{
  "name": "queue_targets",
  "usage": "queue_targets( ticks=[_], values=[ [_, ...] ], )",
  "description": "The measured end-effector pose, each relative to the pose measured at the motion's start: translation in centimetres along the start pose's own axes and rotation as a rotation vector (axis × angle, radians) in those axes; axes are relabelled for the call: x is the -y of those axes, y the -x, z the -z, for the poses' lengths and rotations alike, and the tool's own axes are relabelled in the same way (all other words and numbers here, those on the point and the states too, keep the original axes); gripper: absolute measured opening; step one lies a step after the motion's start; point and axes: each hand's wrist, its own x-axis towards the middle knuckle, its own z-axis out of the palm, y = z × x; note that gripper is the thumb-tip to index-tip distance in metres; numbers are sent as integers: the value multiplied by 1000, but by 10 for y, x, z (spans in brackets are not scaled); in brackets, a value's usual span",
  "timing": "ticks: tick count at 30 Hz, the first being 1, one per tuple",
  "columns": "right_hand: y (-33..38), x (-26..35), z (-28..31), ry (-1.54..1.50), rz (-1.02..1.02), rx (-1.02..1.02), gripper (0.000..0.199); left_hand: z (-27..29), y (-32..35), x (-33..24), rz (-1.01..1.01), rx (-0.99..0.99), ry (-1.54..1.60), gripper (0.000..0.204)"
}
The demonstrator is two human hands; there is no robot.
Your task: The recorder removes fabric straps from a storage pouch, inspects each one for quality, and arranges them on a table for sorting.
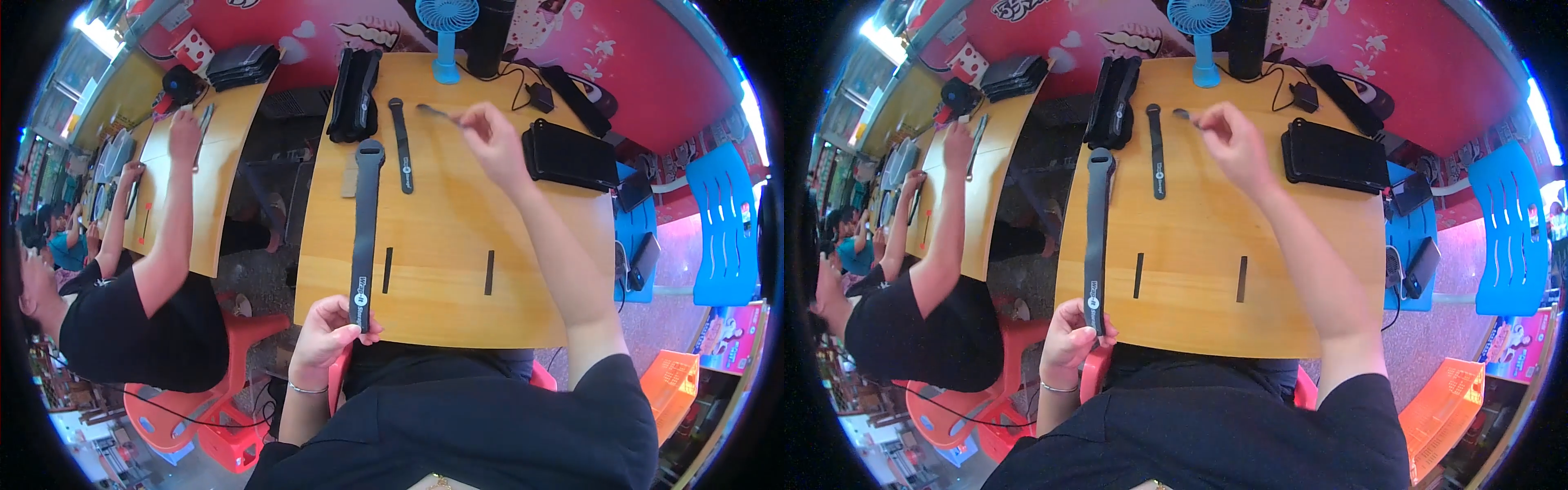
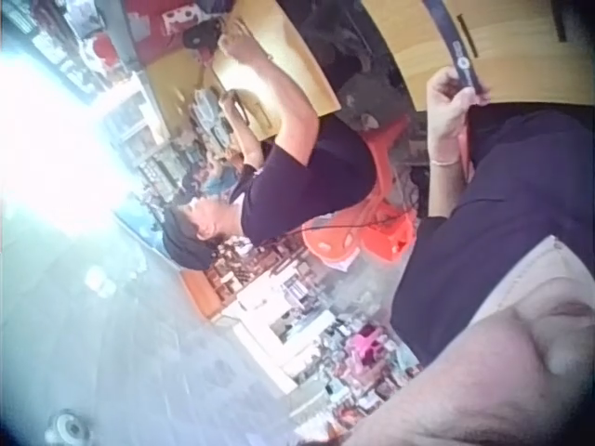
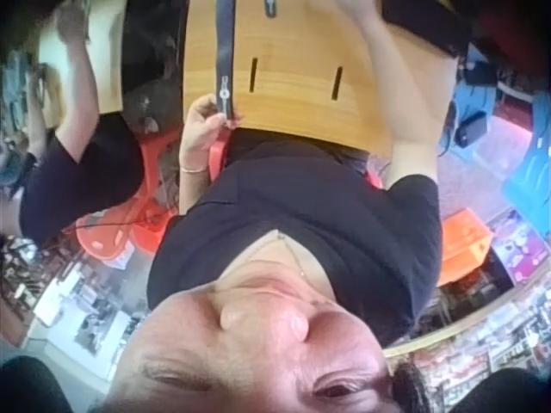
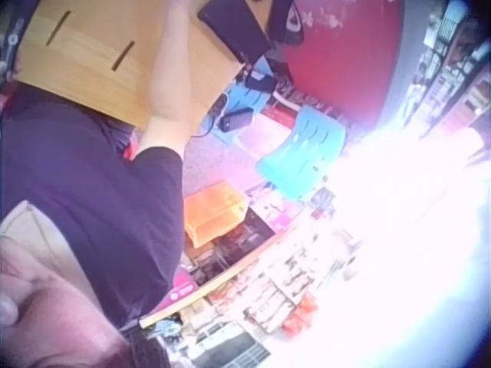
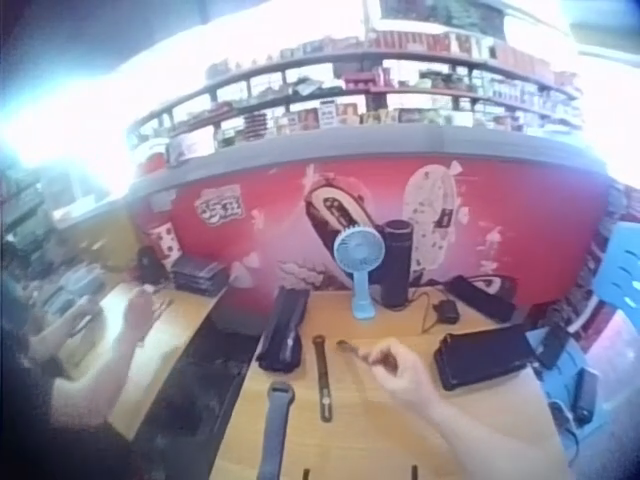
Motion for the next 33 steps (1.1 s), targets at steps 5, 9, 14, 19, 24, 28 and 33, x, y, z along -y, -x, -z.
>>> queue_targets(
  ticks=[5,9,14,19,24,28,33],
  values=[
    [-45,-5,-1,32,130,-46,9,-10,-1,-4,-35,9,1,14],
    [-32,-29,-9,133,199,-20,11,-11,3,0,-42,-6,-5,13],
    [26,-46,-2,463,7,194,16,-7,-1,2,-24,6,-4,12],
    [57,-2,22,1008,231,76,39,-1,-2,5,-20,-26,-16,13],
    [62,8,81,1577,18,-130,64,-6,-6,8,-13,-48,-21,13],
    [62,-19,97,1573,-168,-117,72,-13,-9,7,14,-66,-20,12],
    [58,-30,124,1530,-146,-172,72,-25,-15,8,-1,-54,-29,14]
  ],
)
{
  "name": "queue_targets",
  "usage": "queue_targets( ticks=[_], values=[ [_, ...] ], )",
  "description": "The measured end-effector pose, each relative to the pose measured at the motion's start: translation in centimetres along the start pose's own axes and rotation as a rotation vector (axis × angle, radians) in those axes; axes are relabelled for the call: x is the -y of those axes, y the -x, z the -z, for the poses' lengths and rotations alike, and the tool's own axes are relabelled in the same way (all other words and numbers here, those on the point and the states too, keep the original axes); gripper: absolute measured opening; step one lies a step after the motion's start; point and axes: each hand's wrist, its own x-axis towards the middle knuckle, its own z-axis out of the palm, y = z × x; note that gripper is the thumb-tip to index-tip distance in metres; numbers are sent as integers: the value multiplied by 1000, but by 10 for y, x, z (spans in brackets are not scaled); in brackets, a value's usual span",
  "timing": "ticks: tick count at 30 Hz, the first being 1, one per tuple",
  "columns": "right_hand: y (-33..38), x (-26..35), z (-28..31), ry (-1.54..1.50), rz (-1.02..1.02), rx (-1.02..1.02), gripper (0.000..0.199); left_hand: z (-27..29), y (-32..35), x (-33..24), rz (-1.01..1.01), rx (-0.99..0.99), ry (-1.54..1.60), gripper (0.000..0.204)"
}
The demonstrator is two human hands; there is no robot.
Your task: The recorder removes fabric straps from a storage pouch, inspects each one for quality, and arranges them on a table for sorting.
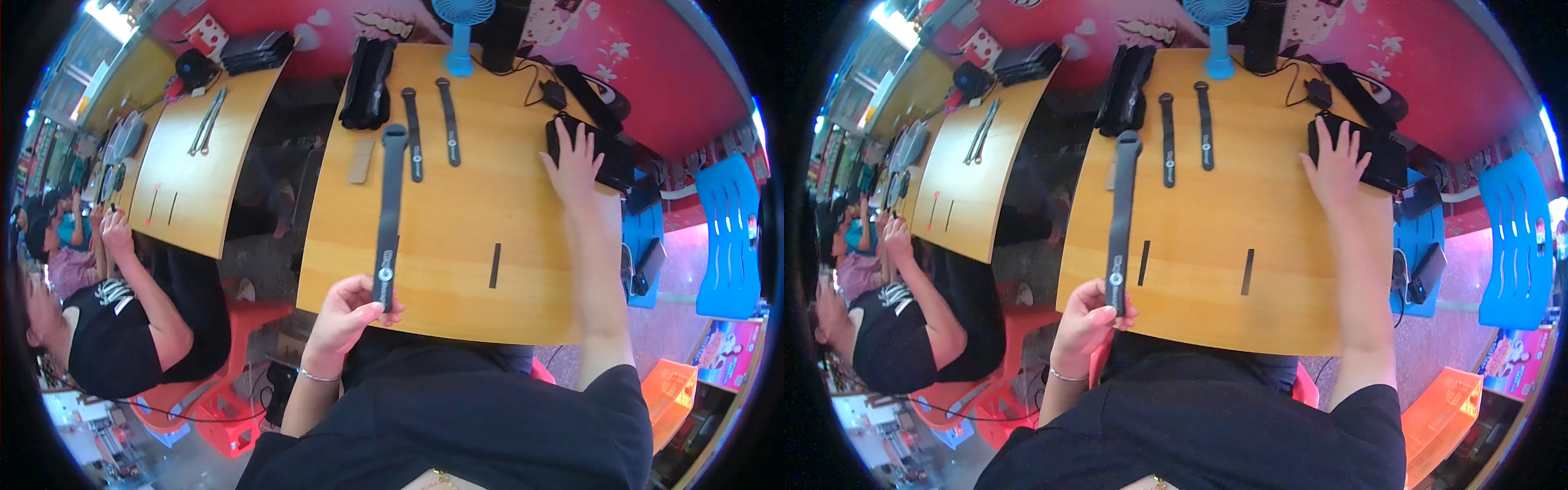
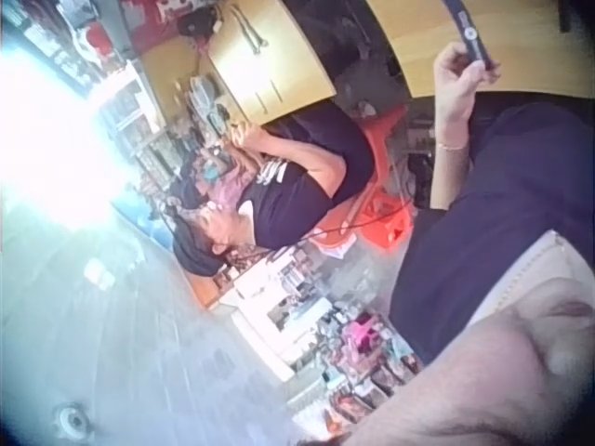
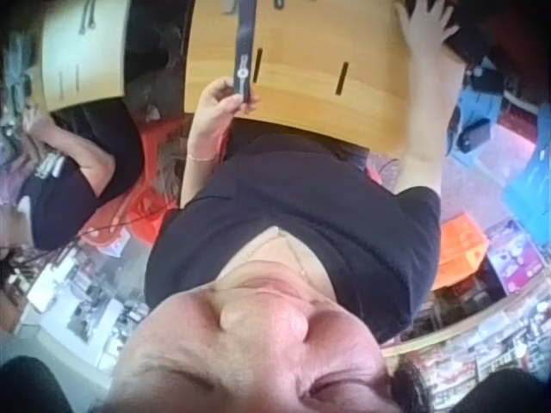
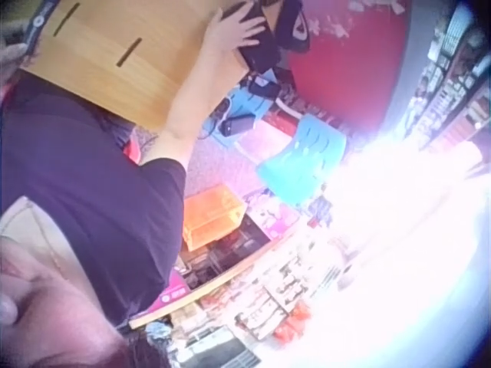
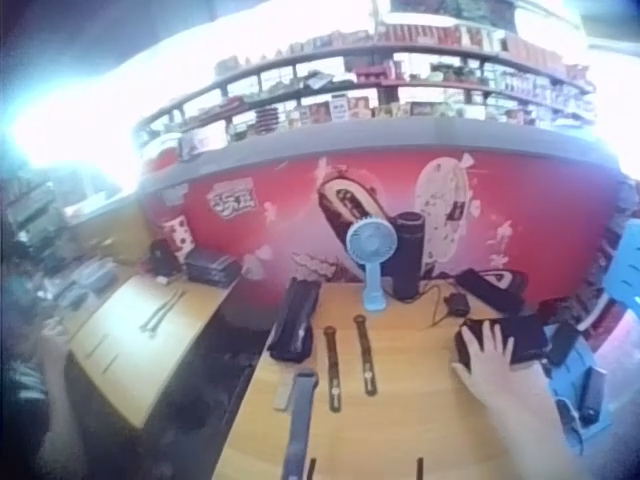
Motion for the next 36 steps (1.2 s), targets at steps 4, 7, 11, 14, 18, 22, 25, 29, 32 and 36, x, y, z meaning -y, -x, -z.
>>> queue_targets(
  ticks=[4,7,11,14,18,22,25,29,32,36],
  values=[
    [21,57,59,-696,329,-87,53,-19,-10,2,-17,-17,-96,16],
    [73,119,120,-922,619,24,46,-23,-17,8,-23,11,-182,26],
    [105,142,132,-1028,603,129,52,-39,-21,11,-52,14,-227,34],
    [118,140,129,-1036,536,148,55,-40,-20,17,-53,10,-228,33],
    [126,138,126,-1071,533,158,55,-41,-17,19,-17,37,-226,32],
    [131,140,124,-1135,497,161,53,-44,-15,24,1,19,-64,34],
    [134,143,124,-1172,484,173,51,-49,-14,27,-22,-7,52,34],
    [139,146,126,-1189,477,153,50,-47,-9,28,-10,-23,102,33],
    [139,144,134,-1061,547,96,50,-42,-8,31,-27,-15,150,30],
    [138,144,140,-1039,557,68,48,-38,-9,34,-63,17,218,27]
  ],
)
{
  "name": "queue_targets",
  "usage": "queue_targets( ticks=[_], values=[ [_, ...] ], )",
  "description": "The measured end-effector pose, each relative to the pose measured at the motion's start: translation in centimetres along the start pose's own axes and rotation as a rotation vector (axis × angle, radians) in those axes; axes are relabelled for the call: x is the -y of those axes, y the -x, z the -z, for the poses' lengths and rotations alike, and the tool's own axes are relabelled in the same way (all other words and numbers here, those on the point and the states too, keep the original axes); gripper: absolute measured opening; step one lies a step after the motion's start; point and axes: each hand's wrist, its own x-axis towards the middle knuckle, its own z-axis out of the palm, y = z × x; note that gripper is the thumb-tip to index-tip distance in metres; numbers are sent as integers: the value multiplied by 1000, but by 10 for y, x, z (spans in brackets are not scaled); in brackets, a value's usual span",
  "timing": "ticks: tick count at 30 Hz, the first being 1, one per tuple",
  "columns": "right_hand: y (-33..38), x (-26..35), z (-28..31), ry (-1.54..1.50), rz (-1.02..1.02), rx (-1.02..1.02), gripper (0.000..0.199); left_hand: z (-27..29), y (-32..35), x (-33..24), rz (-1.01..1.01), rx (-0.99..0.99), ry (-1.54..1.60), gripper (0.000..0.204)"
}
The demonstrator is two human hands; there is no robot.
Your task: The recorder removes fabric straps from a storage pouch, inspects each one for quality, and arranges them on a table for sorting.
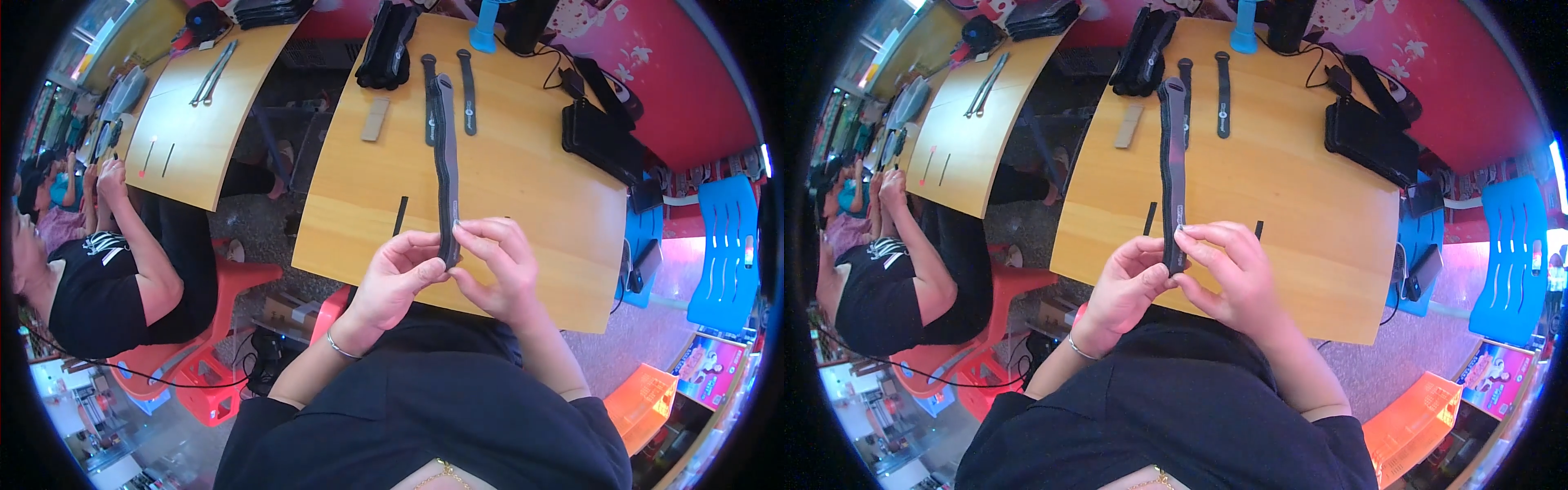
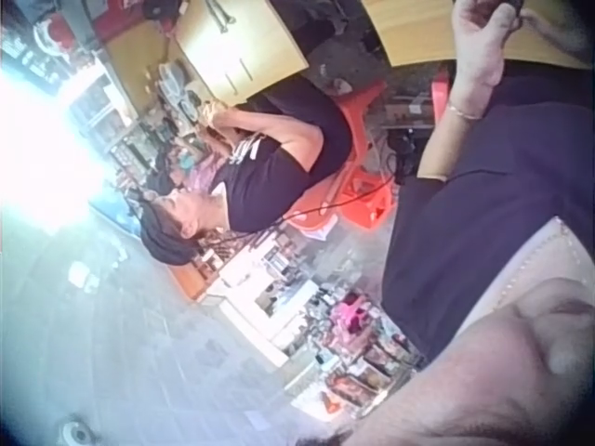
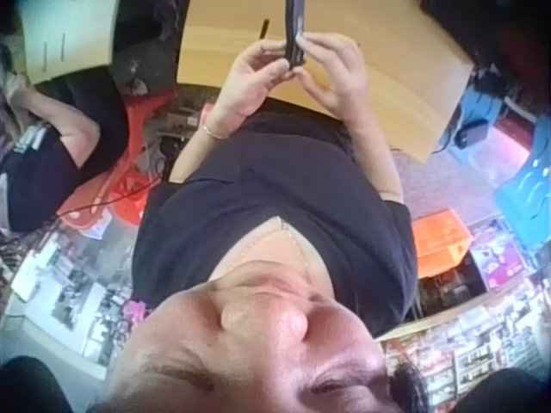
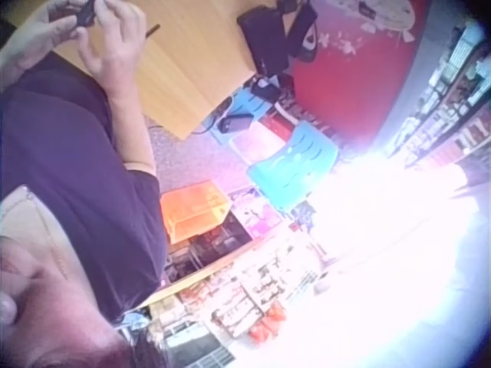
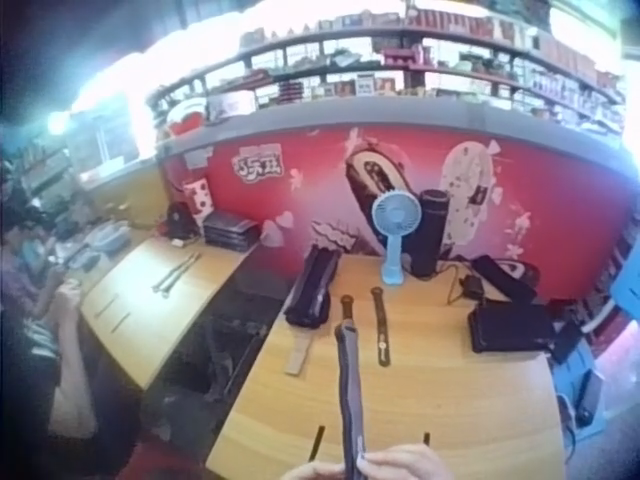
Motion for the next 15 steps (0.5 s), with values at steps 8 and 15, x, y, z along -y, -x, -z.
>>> queue_targets(
  ticks=[8,15],
  values=[
    [-4,3,2,101,52,-14,43,1,-1,2,-18,-58,-29,28],
    [-1,9,1,168,39,5,41,-1,0,6,-35,-111,-55,29]
  ],
)
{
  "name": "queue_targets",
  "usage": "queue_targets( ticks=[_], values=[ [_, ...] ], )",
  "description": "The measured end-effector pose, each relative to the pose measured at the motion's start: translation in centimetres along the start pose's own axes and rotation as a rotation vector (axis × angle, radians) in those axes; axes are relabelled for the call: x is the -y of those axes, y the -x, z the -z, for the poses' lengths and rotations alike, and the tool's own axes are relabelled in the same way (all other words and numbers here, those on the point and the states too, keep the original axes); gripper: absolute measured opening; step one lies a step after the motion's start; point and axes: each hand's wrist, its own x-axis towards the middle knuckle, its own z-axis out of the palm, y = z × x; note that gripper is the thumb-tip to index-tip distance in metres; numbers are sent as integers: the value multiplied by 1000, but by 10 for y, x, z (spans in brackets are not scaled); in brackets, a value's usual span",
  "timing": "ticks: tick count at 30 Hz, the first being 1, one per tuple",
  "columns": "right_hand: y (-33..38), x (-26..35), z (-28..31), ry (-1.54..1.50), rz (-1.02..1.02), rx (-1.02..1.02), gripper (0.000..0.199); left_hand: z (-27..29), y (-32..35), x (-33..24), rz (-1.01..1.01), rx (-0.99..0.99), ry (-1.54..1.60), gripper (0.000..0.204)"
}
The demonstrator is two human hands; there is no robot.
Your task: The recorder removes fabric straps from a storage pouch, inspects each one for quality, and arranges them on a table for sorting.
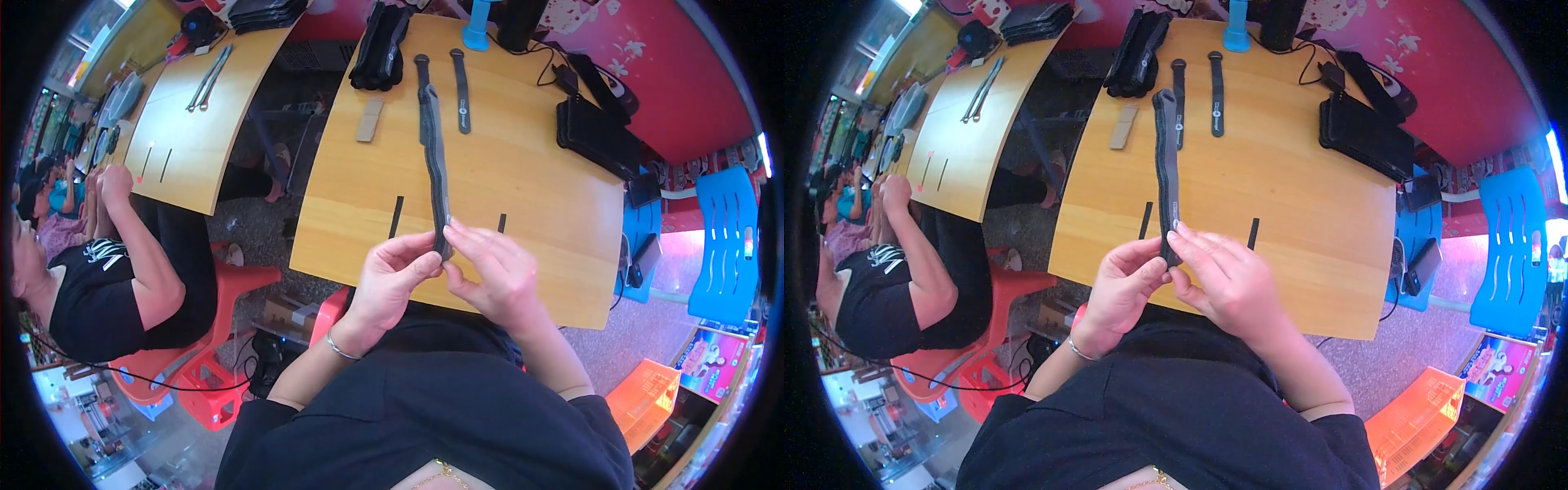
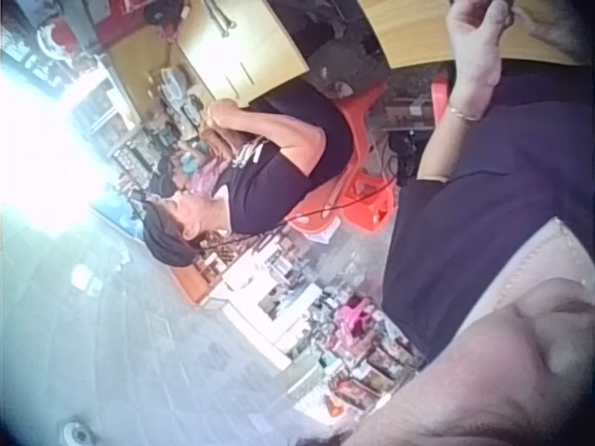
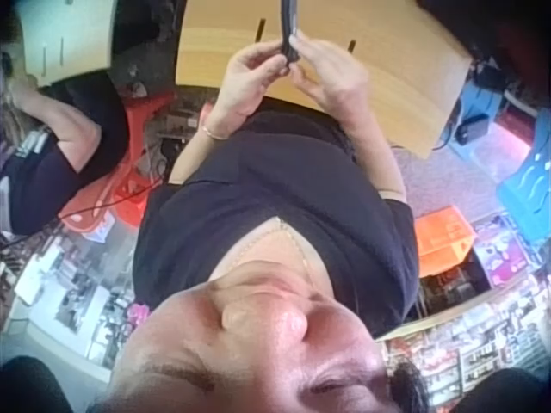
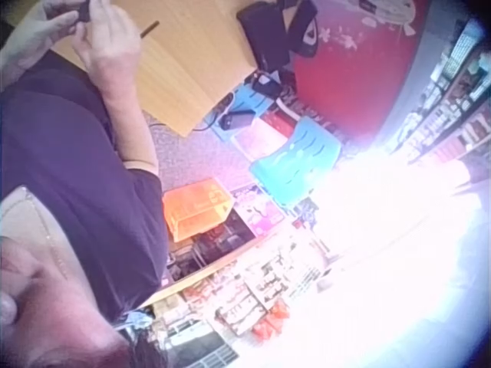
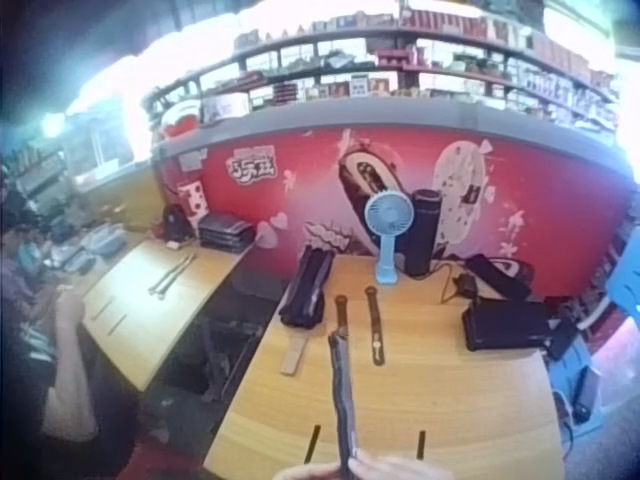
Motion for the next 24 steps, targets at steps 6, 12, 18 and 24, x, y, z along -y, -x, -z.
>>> queue_targets(
  ticks=[6,12,18,24],
  values=[
    [2,2,-7,60,-21,-49,43,-2,-1,1,-35,-40,-83,28],
    [4,-1,-14,48,17,-55,41,-2,-2,3,-117,-69,-192,27],
    [2,-4,-20,21,-15,-103,44,-2,1,5,-140,-89,-238,26],
    [-3,-9,-12,-374,-262,-63,38,-6,-1,2,-129,-111,-133,26]
  ],
)
